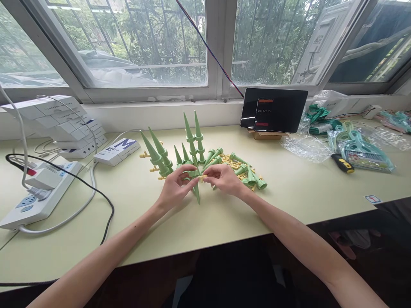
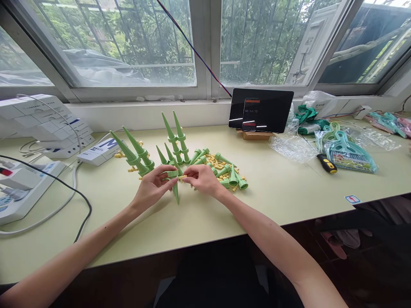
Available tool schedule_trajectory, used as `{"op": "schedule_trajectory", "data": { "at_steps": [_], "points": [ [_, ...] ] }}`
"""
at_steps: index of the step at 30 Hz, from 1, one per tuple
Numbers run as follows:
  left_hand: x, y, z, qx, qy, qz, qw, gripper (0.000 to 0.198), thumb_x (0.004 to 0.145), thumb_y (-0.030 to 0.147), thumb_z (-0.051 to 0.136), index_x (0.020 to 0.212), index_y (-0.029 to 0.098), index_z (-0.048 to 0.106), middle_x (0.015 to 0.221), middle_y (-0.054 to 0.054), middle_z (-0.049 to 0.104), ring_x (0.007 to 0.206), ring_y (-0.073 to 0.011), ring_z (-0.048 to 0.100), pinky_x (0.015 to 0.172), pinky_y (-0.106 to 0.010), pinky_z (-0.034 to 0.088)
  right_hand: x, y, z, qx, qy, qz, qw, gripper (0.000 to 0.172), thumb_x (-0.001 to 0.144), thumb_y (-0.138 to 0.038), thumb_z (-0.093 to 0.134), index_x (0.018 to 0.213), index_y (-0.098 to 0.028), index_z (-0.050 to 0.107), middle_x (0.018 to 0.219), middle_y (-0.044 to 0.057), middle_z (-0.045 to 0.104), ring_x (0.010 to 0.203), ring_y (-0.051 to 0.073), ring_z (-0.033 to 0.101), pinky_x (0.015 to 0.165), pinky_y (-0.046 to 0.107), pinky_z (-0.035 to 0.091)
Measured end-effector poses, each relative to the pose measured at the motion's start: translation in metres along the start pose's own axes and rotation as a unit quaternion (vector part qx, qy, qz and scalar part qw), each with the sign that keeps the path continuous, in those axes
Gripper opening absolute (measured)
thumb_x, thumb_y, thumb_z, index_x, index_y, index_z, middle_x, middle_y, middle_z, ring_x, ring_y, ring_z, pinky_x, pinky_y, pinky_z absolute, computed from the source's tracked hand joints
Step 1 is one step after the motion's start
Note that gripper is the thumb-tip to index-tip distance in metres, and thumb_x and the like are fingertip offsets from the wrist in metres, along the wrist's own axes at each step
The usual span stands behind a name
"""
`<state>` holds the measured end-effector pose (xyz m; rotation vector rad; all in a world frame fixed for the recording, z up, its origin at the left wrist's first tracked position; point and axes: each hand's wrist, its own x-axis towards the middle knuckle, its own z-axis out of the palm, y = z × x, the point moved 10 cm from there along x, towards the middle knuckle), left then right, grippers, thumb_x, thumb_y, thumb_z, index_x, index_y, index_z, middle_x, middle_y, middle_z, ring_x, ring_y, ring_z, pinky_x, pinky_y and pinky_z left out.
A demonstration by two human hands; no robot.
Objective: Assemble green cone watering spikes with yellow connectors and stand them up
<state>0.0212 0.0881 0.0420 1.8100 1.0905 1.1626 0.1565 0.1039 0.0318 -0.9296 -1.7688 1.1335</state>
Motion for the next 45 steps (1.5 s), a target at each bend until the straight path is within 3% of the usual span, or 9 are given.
{"op": "schedule_trajectory", "data": {
  "at_steps": [6,11,18,24,34,39,45],
  "points": [
    [0.000,-0.007,-0.005,-0.016,0.023,-0.016,0.999,0.037,0.077,0.039,0.075,0.105,0.019,0.060,0.109,-0.008,0.063,0.087,-0.0191,0.068,0.074,-0.032,0.062,0.000,-0.001,0.000,-0.009,0.000,-0.002,1.000,0.019,0.079,-0.035,0.070,0.080,-0.015,0.068,0.070,0.002,0.065,0.057,0.012,0.060,0.054,0.024,0.050],
    [0.000,-0.008,-0.002,-0.050,0.012,-0.017,0.999,0.036,0.076,0.039,0.077,0.101,0.018,0.060,0.098,-0.007,0.068,0.090,-0.0232,0.071,0.082,-0.037,0.061,-0.001,-0.002,0.000,-0.010,-0.002,0.008,1.000,0.026,0.082,-0.040,0.068,0.081,-0.014,0.068,0.072,0.004,0.067,0.055,0.012,0.058,0.052,0.024,0.050],
    [0.000,-0.004,0.005,-0.056,-0.020,-0.015,0.998,0.032,0.082,0.039,0.071,0.101,0.018,0.057,0.080,-0.005,0.070,0.075,-0.0223,0.072,0.060,-0.031,0.059,-0.001,-0.001,0.002,-0.030,-0.012,0.006,0.999,0.023,0.088,-0.034,0.060,0.080,-0.014,0.068,0.070,0.003,0.066,0.054,0.011,0.057,0.050,0.022,0.048],
    [-0.001,-0.001,0.009,-0.067,-0.041,-0.014,0.997,0.025,0.087,0.034,0.067,0.102,0.018,0.055,0.079,-0.004,0.069,0.065,-0.0177,0.067,0.056,-0.030,0.056,-0.001,-0.001,0.005,-0.051,-0.027,-0.005,0.998,0.026,0.091,-0.031,0.055,0.074,-0.014,0.065,0.064,0.002,0.064,0.051,0.009,0.055,0.051,0.021,0.046],
    [-0.001,-0.006,0.011,-0.074,-0.049,-0.032,0.996,0.029,0.086,0.033,0.068,0.106,0.019,0.054,0.079,-0.004,0.069,0.065,-0.0189,0.069,0.056,-0.031,0.056,-0.001,-0.001,0.009,-0.067,-0.045,-0.005,0.997,0.042,0.096,-0.035,0.047,0.061,-0.015,0.055,0.057,0.001,0.059,0.051,0.010,0.056,0.056,0.021,0.045],
    [-0.002,-0.005,0.011,-0.079,-0.049,-0.036,0.995,0.033,0.083,0.033,0.071,0.107,0.019,0.053,0.081,-0.003,0.069,0.067,-0.0196,0.069,0.057,-0.032,0.057,0.000,-0.003,0.004,-0.048,-0.023,-0.017,0.998,0.038,0.094,-0.038,0.052,0.065,-0.015,0.059,0.058,0.000,0.058,0.049,0.009,0.055,0.052,0.021,0.044],
    [-0.002,-0.005,0.010,-0.078,-0.045,-0.036,0.995,0.033,0.083,0.032,0.071,0.107,0.019,0.053,0.083,-0.004,0.069,0.068,-0.0197,0.069,0.057,-0.032,0.057,-0.001,0.000,0.002,0.010,-0.007,-0.006,1.000,0.028,0.087,-0.043,0.062,0.084,-0.015,0.063,0.067,0.001,0.062,0.053,0.011,0.058,0.051,0.022,0.049]
  ]
}}
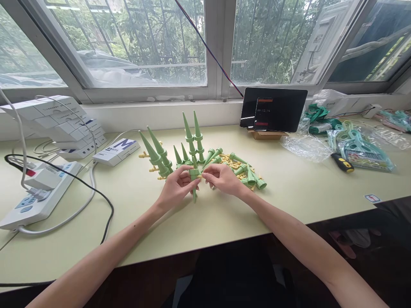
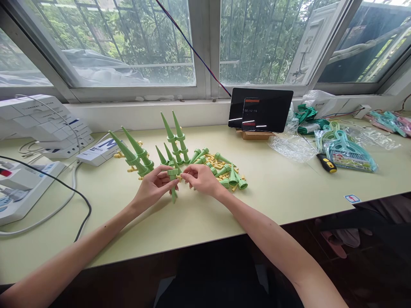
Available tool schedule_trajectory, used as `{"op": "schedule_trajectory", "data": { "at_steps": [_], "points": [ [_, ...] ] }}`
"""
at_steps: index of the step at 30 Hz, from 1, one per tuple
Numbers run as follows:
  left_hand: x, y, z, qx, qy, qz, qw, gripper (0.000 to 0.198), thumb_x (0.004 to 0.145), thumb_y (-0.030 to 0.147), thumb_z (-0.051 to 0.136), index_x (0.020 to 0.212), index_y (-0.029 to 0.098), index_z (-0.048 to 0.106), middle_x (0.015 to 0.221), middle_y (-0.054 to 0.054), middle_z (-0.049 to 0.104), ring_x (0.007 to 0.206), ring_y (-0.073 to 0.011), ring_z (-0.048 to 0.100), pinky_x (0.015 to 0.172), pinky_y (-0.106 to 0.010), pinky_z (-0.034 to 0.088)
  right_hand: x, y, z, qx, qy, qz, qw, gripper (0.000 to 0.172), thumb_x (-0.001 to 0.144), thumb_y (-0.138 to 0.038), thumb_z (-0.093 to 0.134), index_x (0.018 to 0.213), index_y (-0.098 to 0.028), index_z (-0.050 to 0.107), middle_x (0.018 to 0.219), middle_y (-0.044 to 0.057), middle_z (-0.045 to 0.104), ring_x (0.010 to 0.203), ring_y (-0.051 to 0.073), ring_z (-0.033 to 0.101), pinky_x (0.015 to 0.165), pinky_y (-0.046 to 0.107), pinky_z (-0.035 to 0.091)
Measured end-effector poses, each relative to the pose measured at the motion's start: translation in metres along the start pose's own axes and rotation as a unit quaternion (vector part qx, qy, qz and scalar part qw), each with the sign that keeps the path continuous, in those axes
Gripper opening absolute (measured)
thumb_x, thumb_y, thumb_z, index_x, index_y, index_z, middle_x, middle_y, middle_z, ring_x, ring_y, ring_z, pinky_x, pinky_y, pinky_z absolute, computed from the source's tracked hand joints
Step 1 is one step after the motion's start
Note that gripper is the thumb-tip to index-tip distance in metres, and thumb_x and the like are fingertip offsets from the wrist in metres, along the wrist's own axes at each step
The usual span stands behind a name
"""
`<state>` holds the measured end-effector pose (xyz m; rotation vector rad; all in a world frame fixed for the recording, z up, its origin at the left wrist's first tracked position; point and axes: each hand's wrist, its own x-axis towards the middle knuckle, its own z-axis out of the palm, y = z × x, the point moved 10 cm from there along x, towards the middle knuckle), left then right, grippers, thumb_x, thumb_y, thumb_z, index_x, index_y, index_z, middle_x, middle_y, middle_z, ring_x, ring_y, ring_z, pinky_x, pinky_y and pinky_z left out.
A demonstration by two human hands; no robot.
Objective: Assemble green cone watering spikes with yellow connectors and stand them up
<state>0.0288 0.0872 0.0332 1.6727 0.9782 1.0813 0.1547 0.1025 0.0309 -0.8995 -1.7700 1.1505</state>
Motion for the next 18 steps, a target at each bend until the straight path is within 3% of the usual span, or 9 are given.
{"op": "schedule_trajectory", "data": {
  "at_steps": [6,12,18],
  "points": [
    [0.0000,0.0015,-0.0022,0.004,0.010,0.005,1.000,0.032,0.083,0.032,0.071,0.106,0.019,0.052,0.082,-0.004,0.069,0.067,-0.0183,0.068,0.055,-0.029,0.056,0.0004,0.0011,0.0002,0.037,0.004,0.012,0.999,0.031,0.078,-0.042,0.073,0.085,-0.015,0.059,0.076,0.003,0.066,0.057,0.012,0.060,0.052,0.024,0.052],
    [-0.0002,-0.0015,-0.0022,-0.003,0.006,-0.007,1.000,0.036,0.080,0.032,0.074,0.107,0.020,0.052,0.086,-0.004,0.070,0.069,-0.0193,0.070,0.058,-0.031,0.058,-0.0001,-0.0006,0.0017,-0.006,-0.006,0.011,1.000,0.027,0.087,-0.040,0.062,0.078,-0.014,0.062,0.066,0.002,0.064,0.050,0.010,0.056,0.050,0.022,0.048],
    [-0.0006,-0.0015,-0.0004,-0.007,-0.004,-0.005,1.000,0.036,0.081,0.033,0.074,0.107,0.020,0.052,0.085,-0.003,0.069,0.068,-0.0185,0.070,0.060,-0.032,0.059,-0.0009,-0.0038,0.0027,-0.044,-0.015,0.005,0.999,0.039,0.093,-0.041,0.053,0.064,-0.015,0.058,0.057,0.001,0.061,0.043,0.007,0.052,0.047,0.020,0.043]
  ]
}}
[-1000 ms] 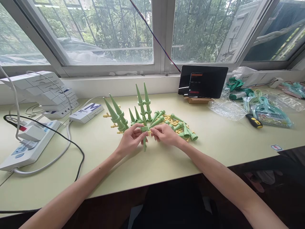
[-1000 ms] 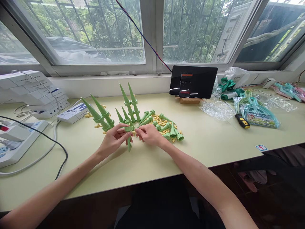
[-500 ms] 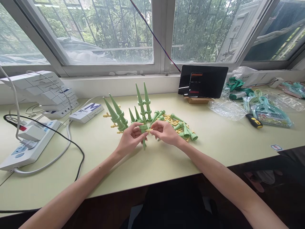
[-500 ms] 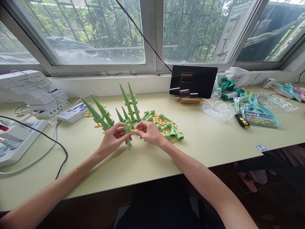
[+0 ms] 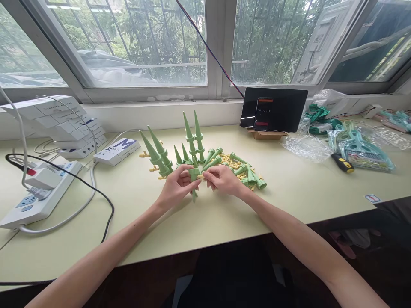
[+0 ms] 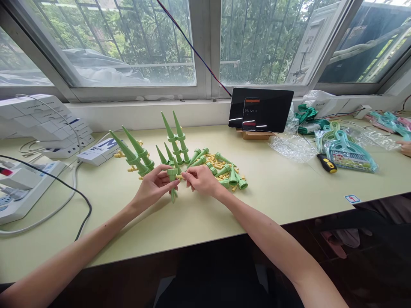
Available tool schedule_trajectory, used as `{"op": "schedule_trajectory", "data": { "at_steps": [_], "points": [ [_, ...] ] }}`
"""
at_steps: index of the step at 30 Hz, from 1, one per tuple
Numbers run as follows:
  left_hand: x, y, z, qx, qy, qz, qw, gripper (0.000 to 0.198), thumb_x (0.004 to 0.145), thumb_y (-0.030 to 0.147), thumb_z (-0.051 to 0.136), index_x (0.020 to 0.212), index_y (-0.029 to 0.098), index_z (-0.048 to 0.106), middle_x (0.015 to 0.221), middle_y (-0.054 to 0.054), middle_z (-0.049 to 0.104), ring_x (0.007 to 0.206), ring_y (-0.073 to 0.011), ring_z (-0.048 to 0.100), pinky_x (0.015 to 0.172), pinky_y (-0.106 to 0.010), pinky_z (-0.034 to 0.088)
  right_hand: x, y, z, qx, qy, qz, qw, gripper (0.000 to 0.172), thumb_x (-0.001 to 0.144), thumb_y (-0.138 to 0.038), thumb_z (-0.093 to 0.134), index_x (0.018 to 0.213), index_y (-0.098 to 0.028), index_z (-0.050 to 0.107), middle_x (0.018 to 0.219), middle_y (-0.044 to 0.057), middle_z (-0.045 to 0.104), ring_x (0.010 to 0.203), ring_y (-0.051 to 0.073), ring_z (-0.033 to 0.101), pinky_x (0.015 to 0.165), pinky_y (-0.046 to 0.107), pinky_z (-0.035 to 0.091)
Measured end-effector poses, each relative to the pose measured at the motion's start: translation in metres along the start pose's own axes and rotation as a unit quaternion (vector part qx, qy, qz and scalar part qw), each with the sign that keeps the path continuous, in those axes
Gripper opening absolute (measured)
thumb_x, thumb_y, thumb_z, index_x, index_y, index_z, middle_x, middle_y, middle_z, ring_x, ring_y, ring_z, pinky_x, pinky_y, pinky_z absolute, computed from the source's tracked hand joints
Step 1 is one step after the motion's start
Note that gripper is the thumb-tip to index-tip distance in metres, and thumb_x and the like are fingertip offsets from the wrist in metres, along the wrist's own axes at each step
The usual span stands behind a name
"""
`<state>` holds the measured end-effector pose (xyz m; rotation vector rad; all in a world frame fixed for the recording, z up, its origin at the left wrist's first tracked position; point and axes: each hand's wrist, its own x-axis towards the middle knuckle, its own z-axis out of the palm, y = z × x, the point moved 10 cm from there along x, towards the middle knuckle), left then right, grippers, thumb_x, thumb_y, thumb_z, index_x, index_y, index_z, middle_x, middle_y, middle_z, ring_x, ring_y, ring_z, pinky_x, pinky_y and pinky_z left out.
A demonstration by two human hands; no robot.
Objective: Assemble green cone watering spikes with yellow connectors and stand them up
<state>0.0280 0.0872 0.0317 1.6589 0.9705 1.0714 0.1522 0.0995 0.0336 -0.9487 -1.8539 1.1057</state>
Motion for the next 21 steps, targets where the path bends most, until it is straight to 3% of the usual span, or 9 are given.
{"op": "schedule_trajectory", "data": {
  "at_steps": [3,10,18,21],
  "points": [
    [0.0001,0.0000,0.0003,0.002,0.001,0.002,1.000,0.035,0.081,0.033,0.073,0.106,0.020,0.052,0.086,-0.003,0.069,0.068,-0.0182,0.069,0.060,-0.031,0.059,-0.0001,-0.0009,-0.0011,0.006,0.005,0.002,1.000,0.041,0.093,-0.044,0.053,0.065,-0.015,0.059,0.057,0.000,0.060,0.045,0.008,0.052,0.048,0.020,0.044],
    [0.0004,-0.0003,-0.0014,0.009,0.007,0.003,1.000,0.036,0.082,0.033,0.073,0.107,0.020,0.051,0.085,-0.003,0.069,0.068,-0.0184,0.069,0.060,-0.032,0.058,-0.0004,0.0026,-0.0004,0.037,0.005,0.002,0.999,0.031,0.083,-0.046,0.066,0.088,-0.015,0.062,0.074,0.003,0.065,0.054,0.010,0.058,0.051,0.022,0.049],
    [0.0002,0.0005,-0.0012,0.013,0.005,0.001,1.000,0.038,0.081,0.037,0.073,0.107,0.020,0.052,0.087,-0.005,0.070,0.070,-0.0192,0.071,0.061,-0.033,0.060,0.0002,0.0019,0.0013,0.011,-0.004,0.004,1.000,0.025,0.090,-0.037,0.059,0.079,-0.015,0.063,0.067,0.002,0.063,0.050,0.009,0.056,0.051,0.021,0.047],
    [0.0000,0.0004,-0.0011,0.014,0.006,0.000,1.000,0.039,0.080,0.038,0.073,0.108,0.020,0.052,0.088,-0.005,0.071,0.070,-0.0190,0.071,0.063,-0.033,0.061,0.0001,-0.0005,0.0014,-0.016,-0.008,-0.006,1.000,0.032,0.093,-0.035,0.053,0.071,-0.015,0.062,0.064,0.001,0.063,0.048,0.009,0.054,0.052,0.021,0.046]
  ]
}}
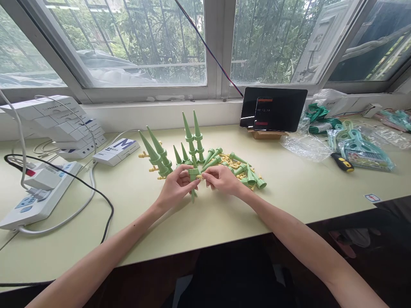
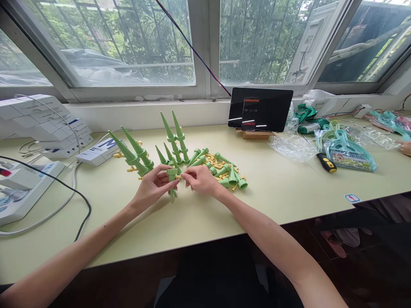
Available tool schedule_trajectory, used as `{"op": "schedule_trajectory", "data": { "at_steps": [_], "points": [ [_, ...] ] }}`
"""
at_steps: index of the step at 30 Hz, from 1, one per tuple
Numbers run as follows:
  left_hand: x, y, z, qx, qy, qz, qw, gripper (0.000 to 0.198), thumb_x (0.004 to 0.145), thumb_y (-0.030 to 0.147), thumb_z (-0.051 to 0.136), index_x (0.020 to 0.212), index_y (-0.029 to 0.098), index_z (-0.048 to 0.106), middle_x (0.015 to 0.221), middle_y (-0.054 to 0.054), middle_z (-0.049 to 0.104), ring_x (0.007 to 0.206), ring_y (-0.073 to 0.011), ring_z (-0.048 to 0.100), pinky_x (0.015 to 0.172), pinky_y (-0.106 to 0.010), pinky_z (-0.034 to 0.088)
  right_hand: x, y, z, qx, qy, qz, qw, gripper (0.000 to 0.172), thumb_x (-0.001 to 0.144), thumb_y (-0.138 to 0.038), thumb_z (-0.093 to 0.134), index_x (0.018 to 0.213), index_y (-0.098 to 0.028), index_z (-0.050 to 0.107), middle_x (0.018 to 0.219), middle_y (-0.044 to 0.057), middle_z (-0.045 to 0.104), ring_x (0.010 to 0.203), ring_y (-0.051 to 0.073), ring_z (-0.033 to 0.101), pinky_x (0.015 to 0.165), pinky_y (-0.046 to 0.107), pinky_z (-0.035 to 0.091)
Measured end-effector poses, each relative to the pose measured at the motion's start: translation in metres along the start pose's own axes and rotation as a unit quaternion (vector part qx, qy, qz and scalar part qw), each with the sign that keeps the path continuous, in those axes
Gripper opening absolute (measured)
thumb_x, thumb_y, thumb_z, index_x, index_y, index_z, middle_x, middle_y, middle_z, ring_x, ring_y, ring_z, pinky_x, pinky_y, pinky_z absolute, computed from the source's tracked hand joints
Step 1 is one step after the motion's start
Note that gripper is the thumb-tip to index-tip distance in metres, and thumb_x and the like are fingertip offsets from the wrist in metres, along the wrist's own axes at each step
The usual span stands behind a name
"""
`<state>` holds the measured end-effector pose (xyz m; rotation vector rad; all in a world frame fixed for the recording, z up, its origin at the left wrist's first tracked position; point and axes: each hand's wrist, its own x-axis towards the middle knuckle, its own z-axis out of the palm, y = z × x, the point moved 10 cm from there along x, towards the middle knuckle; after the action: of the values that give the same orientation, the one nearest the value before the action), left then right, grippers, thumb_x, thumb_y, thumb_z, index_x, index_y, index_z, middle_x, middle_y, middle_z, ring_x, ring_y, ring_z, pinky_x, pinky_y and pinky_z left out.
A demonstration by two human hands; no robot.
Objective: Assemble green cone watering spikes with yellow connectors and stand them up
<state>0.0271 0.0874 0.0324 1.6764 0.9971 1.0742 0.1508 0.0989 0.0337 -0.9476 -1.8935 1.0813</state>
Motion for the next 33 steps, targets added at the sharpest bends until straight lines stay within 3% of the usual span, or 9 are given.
{"op": "schedule_trajectory", "data": {
  "at_steps": [7,16,20,26,33],
  "points": [
    [0.0002,0.0016,-0.0007,0.002,0.005,0.002,1.000,0.037,0.081,0.036,0.073,0.106,0.020,0.052,0.086,-0.005,0.070,0.070,-0.0193,0.070,0.062,-0.033,0.060,-0.0012,0.0014,-0.0031,0.019,0.012,0.012,1.000,0.028,0.087,-0.043,0.062,0.088,-0.015,0.064,0.075,0.002,0.065,0.051,0.009,0.056,0.052,0.022,0.047],
    [0.0001,0.0008,-0.0002,0.003,-0.001,0.000,1.000,0.038,0.081,0.036,0.073,0.109,0.020,0.052,0.086,-0.004,0.070,0.069,-0.0192,0.070,0.066,-0.035,0.061,0.0006,0.0007,0.0011,-0.002,-0.005,0.006,1.000,0.027,0.092,-0.037,0.056,0.080,-0.015,0.064,0.069,0.002,0.065,0.051,0.009,0.056,0.053,0.022,0.047],
    [0.0004,0.0004,-0.0006,0.005,0.001,0.000,1.000,0.039,0.080,0.038,0.073,0.108,0.020,0.052,0.088,-0.005,0.071,0.070,-0.0198,0.071,0.065,-0.036,0.061,0.0003,0.0006,0.0014,-0.018,-0.007,0.003,1.000,0.034,0.095,-0.036,0.051,0.071,-0.015,0.060,0.065,0.002,0.065,0.050,0.009,0.056,0.055,0.022,0.046],
    [0.0002,0.0014,-0.0009,0.006,0.004,0.001,1.000,0.037,0.081,0.036,0.073,0.107,0.020,0.052,0.086,-0.004,0.070,0.069,-0.0193,0.070,0.065,-0.035,0.060,-0.0011,0.0031,-0.0002,0.015,-0.001,0.016,1.000,0.029,0.087,-0.045,0.062,0.088,-0.016,0.062,0.079,0.002,0.065,0.052,0.009,0.057,0.052,0.023,0.047],
    [0.0001,0.0016,0.0002,0.010,-0.001,-0.001,1.000,0.038,0.081,0.038,0.073,0.108,0.020,0.052,0.084,-0.004,0.070,0.069,-0.0196,0.070,0.063,-0.035,0.060,-0.0002,0.0026,0.0013,-0.005,-0.009,0.009,1.000,0.023,0.091,-0.036,0.057,0.081,-0.016,0.062,0.071,0.001,0.064,0.051,0.009,0.056,0.056,0.023,0.047]
  ]
}}
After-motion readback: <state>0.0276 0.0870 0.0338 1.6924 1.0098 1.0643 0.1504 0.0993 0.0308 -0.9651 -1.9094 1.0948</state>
